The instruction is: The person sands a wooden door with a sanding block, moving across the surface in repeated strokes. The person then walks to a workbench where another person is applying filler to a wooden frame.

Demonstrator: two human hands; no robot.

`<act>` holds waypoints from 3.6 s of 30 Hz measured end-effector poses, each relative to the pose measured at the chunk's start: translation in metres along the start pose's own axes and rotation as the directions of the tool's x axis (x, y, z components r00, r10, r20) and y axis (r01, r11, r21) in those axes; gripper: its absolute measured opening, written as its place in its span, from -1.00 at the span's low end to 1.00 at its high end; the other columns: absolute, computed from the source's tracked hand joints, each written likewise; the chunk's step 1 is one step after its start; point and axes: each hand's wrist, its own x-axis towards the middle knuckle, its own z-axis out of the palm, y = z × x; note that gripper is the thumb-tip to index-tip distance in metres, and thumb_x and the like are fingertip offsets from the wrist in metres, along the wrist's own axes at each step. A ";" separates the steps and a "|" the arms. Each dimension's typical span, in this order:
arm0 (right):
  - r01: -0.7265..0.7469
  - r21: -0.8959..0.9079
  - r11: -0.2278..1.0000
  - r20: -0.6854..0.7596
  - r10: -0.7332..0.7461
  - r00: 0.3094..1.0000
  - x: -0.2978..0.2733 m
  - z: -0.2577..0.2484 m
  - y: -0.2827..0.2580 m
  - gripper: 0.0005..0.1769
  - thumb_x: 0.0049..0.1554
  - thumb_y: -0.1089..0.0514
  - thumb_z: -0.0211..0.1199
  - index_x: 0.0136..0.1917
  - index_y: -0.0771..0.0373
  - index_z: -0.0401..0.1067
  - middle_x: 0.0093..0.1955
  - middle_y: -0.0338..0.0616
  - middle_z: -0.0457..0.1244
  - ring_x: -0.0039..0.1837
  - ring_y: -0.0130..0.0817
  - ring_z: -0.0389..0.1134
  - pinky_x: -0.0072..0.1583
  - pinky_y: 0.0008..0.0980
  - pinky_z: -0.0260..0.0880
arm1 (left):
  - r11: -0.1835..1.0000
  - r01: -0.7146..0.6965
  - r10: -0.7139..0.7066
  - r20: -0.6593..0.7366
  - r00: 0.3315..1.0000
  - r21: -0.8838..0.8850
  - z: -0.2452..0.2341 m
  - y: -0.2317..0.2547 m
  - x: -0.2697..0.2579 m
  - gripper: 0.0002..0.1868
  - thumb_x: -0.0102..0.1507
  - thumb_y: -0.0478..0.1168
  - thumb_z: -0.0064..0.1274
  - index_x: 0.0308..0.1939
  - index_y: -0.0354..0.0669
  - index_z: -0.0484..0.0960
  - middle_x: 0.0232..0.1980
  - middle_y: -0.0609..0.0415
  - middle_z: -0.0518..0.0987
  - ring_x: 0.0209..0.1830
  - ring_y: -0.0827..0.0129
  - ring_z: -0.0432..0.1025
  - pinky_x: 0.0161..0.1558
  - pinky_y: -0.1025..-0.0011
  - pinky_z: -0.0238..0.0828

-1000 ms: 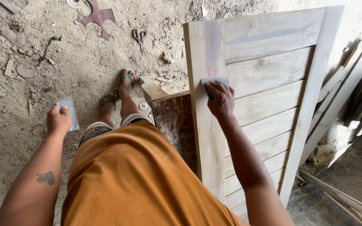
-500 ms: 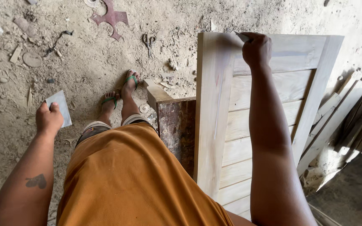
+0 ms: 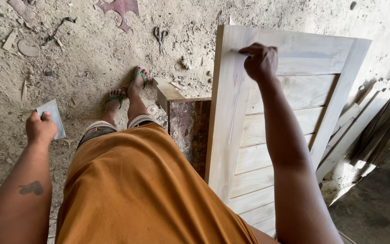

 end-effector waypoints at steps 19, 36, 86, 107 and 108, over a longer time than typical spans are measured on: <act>-0.485 0.573 0.660 0.153 0.495 0.855 -0.230 0.020 -0.099 -0.58 -0.01 0.39 0.04 -0.03 0.15 0.64 -0.05 -0.20 0.46 0.02 -0.31 0.44 0.20 -0.23 0.36 | 0.187 -0.317 0.508 -0.184 0.841 -0.930 -0.053 0.312 -0.031 -0.69 0.46 0.03 -0.06 -0.01 -0.15 0.48 -0.06 0.07 0.49 -0.09 0.37 0.43 -0.07 0.26 0.52; 0.446 0.713 0.540 -0.559 0.056 0.827 -0.179 -0.114 -0.322 -0.49 0.23 0.54 0.04 0.43 0.39 0.34 0.49 0.06 0.21 0.53 -0.15 0.26 0.52 -0.29 0.27 | -0.118 -0.552 0.703 -0.462 0.540 -0.825 -0.083 0.367 -0.189 -0.86 0.53 -0.23 -0.06 -0.04 -0.25 0.48 -0.25 0.17 0.52 -0.32 0.58 0.35 -0.30 0.54 0.30; 0.083 0.030 0.996 -0.477 -0.058 0.877 -0.275 -0.206 -0.213 -0.93 0.26 0.27 0.40 -0.06 0.14 0.54 -0.06 -0.24 0.43 0.05 -0.35 0.47 0.10 -0.31 0.41 | -0.035 -0.615 0.999 -0.042 -0.004 -0.788 -0.094 0.419 -0.299 -0.66 0.57 -0.23 -0.19 0.41 -0.23 0.38 0.23 -0.15 0.62 0.24 0.16 0.57 0.26 0.35 0.52; -0.084 0.103 0.991 0.008 0.084 0.996 -0.123 0.002 -0.010 -0.69 0.21 0.35 0.22 0.07 0.01 0.67 0.14 -0.23 0.41 0.25 -0.17 0.32 0.14 -0.04 0.25 | 0.557 -0.710 0.652 -0.302 0.696 -0.431 0.021 0.246 -0.096 -0.73 0.58 -0.17 -0.15 0.11 -0.38 0.44 -0.06 -0.07 0.57 -0.11 0.22 0.50 -0.12 0.29 0.46; -0.109 0.102 0.989 0.034 0.106 0.994 -0.119 0.004 -0.012 -0.64 0.16 0.39 0.22 0.07 0.00 0.66 0.15 -0.27 0.40 0.28 -0.20 0.31 0.16 -0.06 0.22 | 0.637 -0.659 0.601 -0.277 0.749 -0.399 0.019 0.211 -0.085 -0.72 0.57 -0.20 -0.15 0.15 -0.43 0.43 0.01 -0.15 0.57 -0.04 0.13 0.52 -0.06 0.24 0.47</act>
